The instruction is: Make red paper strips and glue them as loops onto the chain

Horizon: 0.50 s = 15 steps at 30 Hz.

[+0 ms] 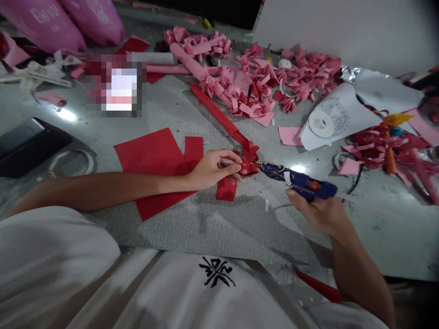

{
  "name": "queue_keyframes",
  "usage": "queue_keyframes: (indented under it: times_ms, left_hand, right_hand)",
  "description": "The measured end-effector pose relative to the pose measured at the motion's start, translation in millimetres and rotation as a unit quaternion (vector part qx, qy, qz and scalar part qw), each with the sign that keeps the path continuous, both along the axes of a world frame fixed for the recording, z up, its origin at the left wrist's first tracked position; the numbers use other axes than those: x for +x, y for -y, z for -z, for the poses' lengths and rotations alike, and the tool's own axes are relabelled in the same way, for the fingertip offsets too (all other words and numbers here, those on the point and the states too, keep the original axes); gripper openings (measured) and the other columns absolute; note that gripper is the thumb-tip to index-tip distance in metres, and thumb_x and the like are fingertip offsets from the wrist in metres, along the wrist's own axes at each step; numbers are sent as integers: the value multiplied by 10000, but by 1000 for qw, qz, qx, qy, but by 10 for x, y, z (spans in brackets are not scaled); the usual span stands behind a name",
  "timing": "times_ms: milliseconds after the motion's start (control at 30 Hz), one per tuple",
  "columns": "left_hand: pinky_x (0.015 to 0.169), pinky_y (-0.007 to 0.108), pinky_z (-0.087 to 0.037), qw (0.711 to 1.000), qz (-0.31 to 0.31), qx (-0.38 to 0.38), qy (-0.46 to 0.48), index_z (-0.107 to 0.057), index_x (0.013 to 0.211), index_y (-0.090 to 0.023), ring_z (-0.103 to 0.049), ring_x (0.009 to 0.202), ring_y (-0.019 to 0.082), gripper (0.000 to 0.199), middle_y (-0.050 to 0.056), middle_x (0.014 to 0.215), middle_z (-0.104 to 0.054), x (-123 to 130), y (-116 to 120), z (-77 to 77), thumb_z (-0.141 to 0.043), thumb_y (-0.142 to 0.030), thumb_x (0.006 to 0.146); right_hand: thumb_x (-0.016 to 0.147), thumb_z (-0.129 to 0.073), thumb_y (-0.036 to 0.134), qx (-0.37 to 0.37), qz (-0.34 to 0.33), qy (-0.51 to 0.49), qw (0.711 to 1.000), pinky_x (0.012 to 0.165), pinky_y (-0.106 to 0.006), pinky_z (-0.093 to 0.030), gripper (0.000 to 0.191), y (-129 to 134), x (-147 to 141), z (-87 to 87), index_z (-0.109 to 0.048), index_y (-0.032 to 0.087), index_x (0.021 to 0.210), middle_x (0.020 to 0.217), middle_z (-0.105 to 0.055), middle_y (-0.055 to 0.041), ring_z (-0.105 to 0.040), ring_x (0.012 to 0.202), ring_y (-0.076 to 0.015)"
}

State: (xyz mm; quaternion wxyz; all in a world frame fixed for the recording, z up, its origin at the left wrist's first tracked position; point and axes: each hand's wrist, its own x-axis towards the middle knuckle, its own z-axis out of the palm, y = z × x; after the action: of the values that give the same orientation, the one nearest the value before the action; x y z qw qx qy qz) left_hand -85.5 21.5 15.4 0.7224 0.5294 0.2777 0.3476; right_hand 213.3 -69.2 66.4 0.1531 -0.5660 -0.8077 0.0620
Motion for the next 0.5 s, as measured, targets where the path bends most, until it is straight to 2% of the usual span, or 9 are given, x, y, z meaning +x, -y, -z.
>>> queue_keyframes:
  times_ms: [100,233,400,500]
  left_hand:
    - [663,253,-655,1000,0,-1,-7,-639,1022,-115,-803,781,204,347,105,903,-793,-1,4,-11,-785,-410,912]
    - [671,232,-644,1000,3,-2,-14,-636,1047,-118,-805,801,193,330,116,967,-804,-9,8,-5,-775,-390,922]
    - [682,232,-642,1000,-4,-2,-11,-644,1040,-123,-806,809,191,290,100,929,-805,-12,2,-8,-765,-363,930]
    - [685,237,-644,1000,-4,-2,-6,-647,1036,-120,-805,809,191,287,103,933,-805,-10,0,-8,-767,-357,929]
  right_hand:
    - [1063,-363,622,25,-24,21,999,622,-346,-464,585,-8,-49,36,-768,237,888,633,-643,-46,-642,619,-226]
    - [1086,-339,579,11,-46,47,998,724,-343,-487,570,-50,-104,88,-769,234,941,705,-685,-46,-683,707,-227]
    - [1091,-370,521,64,-44,61,995,699,-359,-472,525,-51,-58,103,-778,226,946,653,-652,-43,-653,647,-234]
    - [1092,-389,499,56,-63,58,995,717,-358,-481,483,-46,-48,99,-778,236,979,727,-693,-49,-665,677,-229]
